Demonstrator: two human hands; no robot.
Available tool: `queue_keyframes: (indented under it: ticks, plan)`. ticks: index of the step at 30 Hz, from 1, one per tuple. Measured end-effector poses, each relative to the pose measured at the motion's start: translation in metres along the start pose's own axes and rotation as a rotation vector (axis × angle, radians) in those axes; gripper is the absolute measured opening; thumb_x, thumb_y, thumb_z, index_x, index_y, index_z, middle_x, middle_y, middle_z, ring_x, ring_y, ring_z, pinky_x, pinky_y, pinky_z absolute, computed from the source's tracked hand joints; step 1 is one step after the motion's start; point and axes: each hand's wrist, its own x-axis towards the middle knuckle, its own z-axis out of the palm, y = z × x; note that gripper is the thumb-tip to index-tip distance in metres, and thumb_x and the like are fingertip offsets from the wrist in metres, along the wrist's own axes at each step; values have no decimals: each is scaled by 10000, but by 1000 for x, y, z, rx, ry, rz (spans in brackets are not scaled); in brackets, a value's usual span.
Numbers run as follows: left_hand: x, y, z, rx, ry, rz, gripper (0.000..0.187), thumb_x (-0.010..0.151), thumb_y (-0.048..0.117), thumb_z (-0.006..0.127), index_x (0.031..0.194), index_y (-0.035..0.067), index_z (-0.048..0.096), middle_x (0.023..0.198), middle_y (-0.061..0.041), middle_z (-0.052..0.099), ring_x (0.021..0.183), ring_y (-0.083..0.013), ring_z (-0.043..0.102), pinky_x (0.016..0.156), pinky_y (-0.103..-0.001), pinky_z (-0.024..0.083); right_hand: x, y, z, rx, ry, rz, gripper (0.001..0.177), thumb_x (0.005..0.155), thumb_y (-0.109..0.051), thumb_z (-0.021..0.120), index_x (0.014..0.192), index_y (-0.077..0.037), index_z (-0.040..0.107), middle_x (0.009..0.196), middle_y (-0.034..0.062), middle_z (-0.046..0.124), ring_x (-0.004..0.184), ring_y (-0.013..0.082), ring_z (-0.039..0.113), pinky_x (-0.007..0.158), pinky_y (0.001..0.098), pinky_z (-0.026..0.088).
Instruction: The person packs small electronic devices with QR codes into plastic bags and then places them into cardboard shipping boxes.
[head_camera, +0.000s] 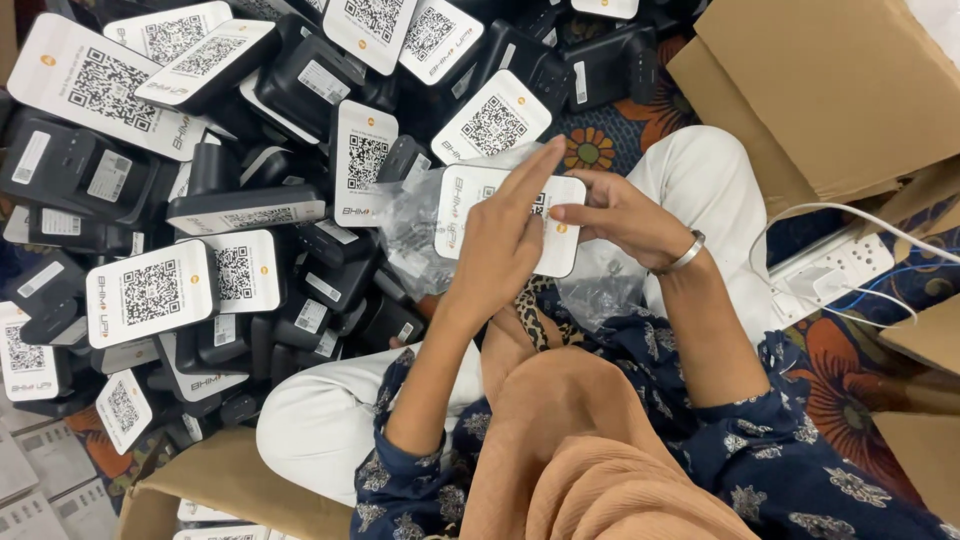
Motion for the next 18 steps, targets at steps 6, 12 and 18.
queue_keyframes:
  ticks: [6,12,18]
  plan:
    - [-1,4,16,18,-88,11,644,901,-53,487,1521,120,479,1529,-141,544,1169,-397,666,941,-437,562,7,26,-5,164,-230,-13,468,999,-161,620,1442,-48,519,1135,29,695,1027,97,676,880,291,574]
    - [-4,13,27,-51,-73,-32,579,867,-75,464,1372,171,605,1400,-83,653,972,-290,748,799,-383,601,23,78,-10,137,-275,-64,488,935,-21,626,1402,-71,494,1281,53,609,1164,104,620,909,280,540]
    - [-17,25,47,-167,3,207,573,896,-104,448,1410,123,562,1339,-127,611,1159,-322,684,978,-386,563,6,59,23,-208,-208,-427,417,1021,-128,623,1423,-44,548,1269,79,618,1155,165,578,976,338,514]
